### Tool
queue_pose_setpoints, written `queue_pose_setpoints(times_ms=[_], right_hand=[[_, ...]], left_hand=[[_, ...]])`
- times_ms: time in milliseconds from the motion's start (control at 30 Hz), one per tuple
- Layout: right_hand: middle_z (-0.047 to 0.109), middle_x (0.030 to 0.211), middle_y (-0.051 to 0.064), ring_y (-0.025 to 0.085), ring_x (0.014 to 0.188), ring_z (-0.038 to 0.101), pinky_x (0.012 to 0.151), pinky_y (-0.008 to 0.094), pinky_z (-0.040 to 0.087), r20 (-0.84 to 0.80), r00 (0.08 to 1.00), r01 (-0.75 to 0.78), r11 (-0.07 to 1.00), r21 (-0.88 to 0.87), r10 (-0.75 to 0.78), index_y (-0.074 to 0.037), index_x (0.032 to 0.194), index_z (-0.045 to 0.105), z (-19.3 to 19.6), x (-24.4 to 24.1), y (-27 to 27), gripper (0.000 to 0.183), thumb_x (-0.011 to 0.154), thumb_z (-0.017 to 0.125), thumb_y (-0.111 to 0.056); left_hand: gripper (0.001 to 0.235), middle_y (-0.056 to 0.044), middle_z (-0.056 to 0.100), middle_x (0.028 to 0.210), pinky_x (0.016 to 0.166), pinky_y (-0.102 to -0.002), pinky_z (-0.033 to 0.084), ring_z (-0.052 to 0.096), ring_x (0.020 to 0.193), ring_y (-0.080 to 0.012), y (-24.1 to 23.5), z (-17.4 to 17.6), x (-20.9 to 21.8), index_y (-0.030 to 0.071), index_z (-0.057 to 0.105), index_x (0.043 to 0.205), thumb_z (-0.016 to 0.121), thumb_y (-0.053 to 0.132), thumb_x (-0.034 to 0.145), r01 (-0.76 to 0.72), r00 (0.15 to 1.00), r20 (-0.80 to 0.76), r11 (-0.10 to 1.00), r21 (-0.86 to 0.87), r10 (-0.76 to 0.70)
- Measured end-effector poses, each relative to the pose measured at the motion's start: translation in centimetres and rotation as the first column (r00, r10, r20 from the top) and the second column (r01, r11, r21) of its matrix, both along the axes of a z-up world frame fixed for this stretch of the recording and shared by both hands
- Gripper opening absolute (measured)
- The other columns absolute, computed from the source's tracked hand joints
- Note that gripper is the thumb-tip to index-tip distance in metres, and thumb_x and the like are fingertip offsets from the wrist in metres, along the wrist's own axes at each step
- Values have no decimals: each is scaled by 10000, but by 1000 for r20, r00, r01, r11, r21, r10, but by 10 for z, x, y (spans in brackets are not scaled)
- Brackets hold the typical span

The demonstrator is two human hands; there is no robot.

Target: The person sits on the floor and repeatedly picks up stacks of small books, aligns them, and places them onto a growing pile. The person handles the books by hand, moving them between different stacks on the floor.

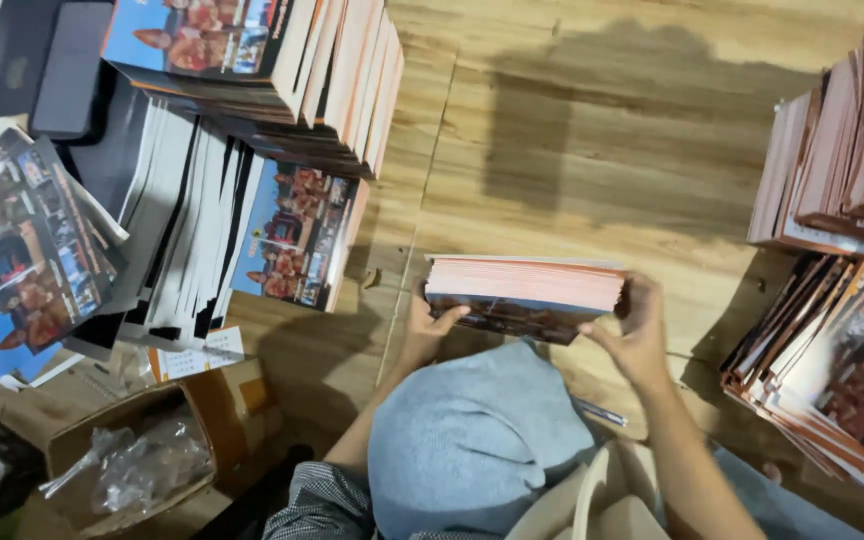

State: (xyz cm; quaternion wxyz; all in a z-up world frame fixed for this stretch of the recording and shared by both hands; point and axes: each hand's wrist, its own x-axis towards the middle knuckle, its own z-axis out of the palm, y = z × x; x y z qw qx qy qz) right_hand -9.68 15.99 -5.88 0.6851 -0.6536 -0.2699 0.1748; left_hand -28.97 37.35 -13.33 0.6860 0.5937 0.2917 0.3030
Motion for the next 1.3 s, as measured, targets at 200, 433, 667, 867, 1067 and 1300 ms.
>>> queue_pose_setpoints(times_ms=[200, 433, 667, 867, 1067, 1300], right_hand=[[631, 1035, 3, 279, 1205, 488, 1162, 545, 169, 528, 672, 158, 595, -788, 520, -238, 1015, 677, 156, -4, 35, 610, 530, 771, -595], [586, 1181, 115, 362, 1197, 484, 1024, 611, 283, 522, 441, 143, 517, -844, 730, -201, 1309, 415, 111, -77, 86, 759, 673, 721, -481], [610, 755, 14, 222, 722, 617, 660, 327, 454, 802, 224, 260, 759, -597, 554, -208, 844, 543, 60, -73, 61, 164, 686, 588, -205], [644, 783, 62, 272, 793, 641, 748, 349, 478, 581, 764, 60, 867, -495, 280, -129, 833, 565, 106, -63, 41, 418, 520, 833, -196], [686, 837, 139, 218, 792, 626, 760, 371, 482, 9, 999, 47, 991, -123, -46, -5, 828, 632, 42, -78, 60, 283, 632, 834, -40], [670, 992, 194, 234, 929, 613, 830, 424, 492, -200, 974, 66, 975, -214, -110, 34, 1090, 619, -8, -56, 60, 526, 643, 864, -97]], left_hand=[[663, -129, 544, 1099, 964, -356, 429, 520, 1087, -224, -4, 31, -23, 50, 433, 1175, 813, -48, 640, 35, 998, 62, 991, -131, -27], [663, -165, 547, 1243, 980, -378, 408, 483, 1206, -274, -12, 72, -28, 100, 416, 1208, 709, -128, 658, 177, 978, 133, 978, -105, -163], [629, -153, 619, 1121, 979, -403, 406, 546, 1134, -297, 1, 48, -32, 110, 583, 1194, 804, 22, 612, 191, 978, -112, 972, 134, -177], [600, -164, 691, 957, 885, -392, 487, 648, 950, -281, 26, 170, -26, 27, 678, 1030, 921, 107, 487, 44, 994, 84, 946, 322, -75], [1072, -147, 540, 1254, 1013, -374, 410, 504, 1162, -257, 30, 225, 6, 136, 181, 1444, 846, -4, 615, 53, 860, 450, 920, 388, -239], [799, -167, 576, 1246, 1049, -387, 377, 506, 1206, -267, 25, 87, 11, 26, 451, 1326, 847, 31, 632, 165, 975, 127, 974, 155, -185]])
